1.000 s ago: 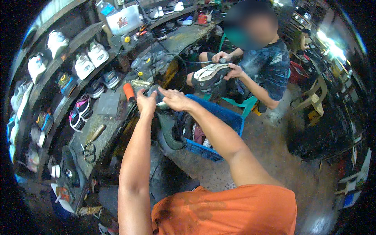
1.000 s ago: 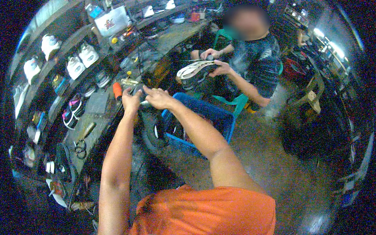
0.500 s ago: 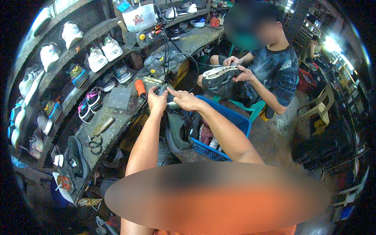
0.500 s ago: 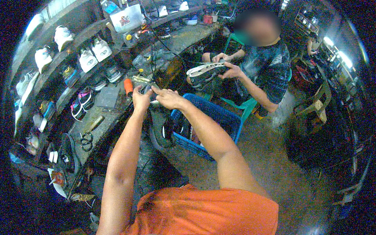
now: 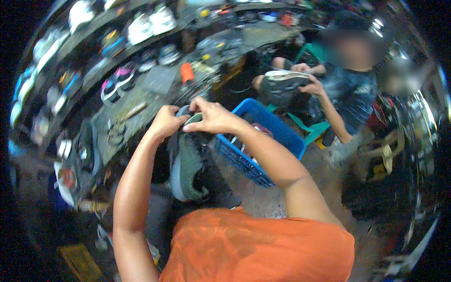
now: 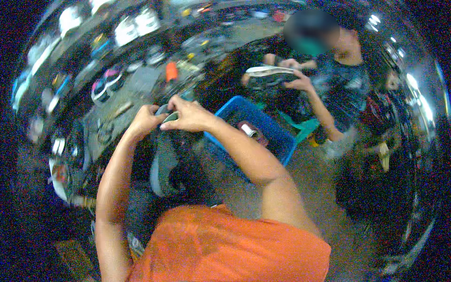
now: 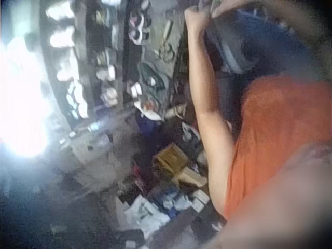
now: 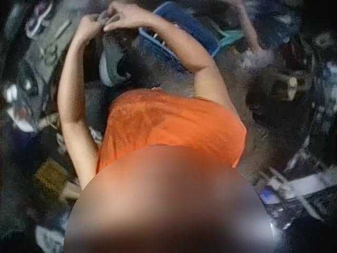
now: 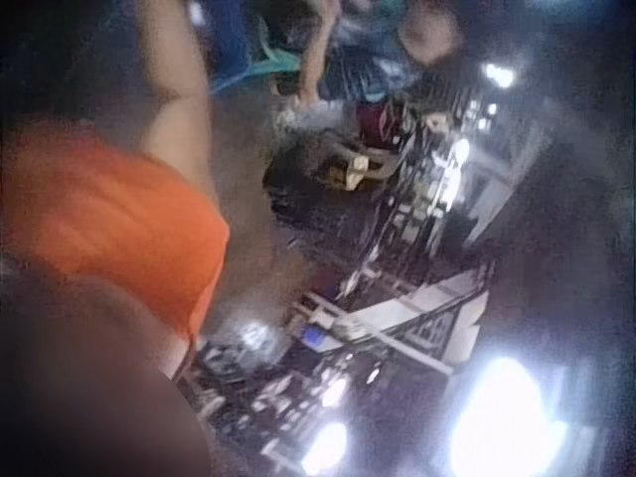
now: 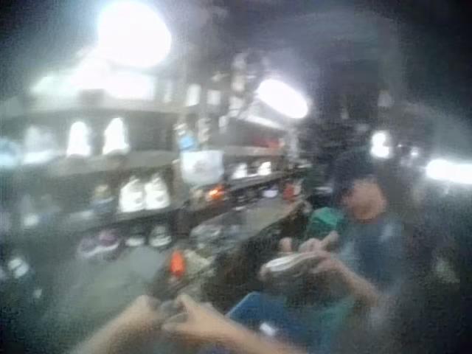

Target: The person sits on the floor and repairs a dark sneaker by hand. They repeatedly peel back the upper from the sole, apply glue from a small bottle to the seam, and press the parts together. The person also picks up a white shoe insert from the workbench and places it inside the shoe.

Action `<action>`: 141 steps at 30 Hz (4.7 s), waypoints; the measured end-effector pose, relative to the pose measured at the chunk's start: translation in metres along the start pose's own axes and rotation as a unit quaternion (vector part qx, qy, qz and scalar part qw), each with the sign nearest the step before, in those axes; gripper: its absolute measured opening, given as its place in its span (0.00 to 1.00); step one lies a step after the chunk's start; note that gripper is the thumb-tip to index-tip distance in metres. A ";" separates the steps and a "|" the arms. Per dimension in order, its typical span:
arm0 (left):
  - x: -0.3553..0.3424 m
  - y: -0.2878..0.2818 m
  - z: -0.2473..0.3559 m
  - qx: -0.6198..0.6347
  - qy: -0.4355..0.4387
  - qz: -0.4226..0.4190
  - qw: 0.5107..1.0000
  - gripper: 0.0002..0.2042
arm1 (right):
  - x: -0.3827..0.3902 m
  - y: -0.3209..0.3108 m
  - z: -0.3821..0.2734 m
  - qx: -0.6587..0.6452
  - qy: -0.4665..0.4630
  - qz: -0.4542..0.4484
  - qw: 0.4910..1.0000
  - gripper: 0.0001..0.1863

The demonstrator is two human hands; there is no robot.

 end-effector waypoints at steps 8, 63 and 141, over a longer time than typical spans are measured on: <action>0.079 0.020 -0.089 0.167 -0.140 -0.025 0.976 0.14 | 0.017 0.086 -0.024 -0.080 -0.049 0.056 0.994 0.33; 0.127 0.084 -0.133 0.474 -0.092 -0.129 0.866 0.23 | 0.084 0.161 0.023 -0.337 -0.025 0.013 0.941 0.09; 0.166 0.058 -0.142 0.444 -0.155 -0.061 0.881 0.15 | 0.081 0.168 -0.021 -0.131 0.065 -0.225 0.963 0.34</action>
Point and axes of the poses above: each hand's wrist, its own x-axis away from the middle knuckle, its own y-axis out of the palm, z = x × y, the point moved 7 cm from there along -x, towards the middle knuckle, and after that the axes turned 2 degrees about -z, right-handed, at the moved point
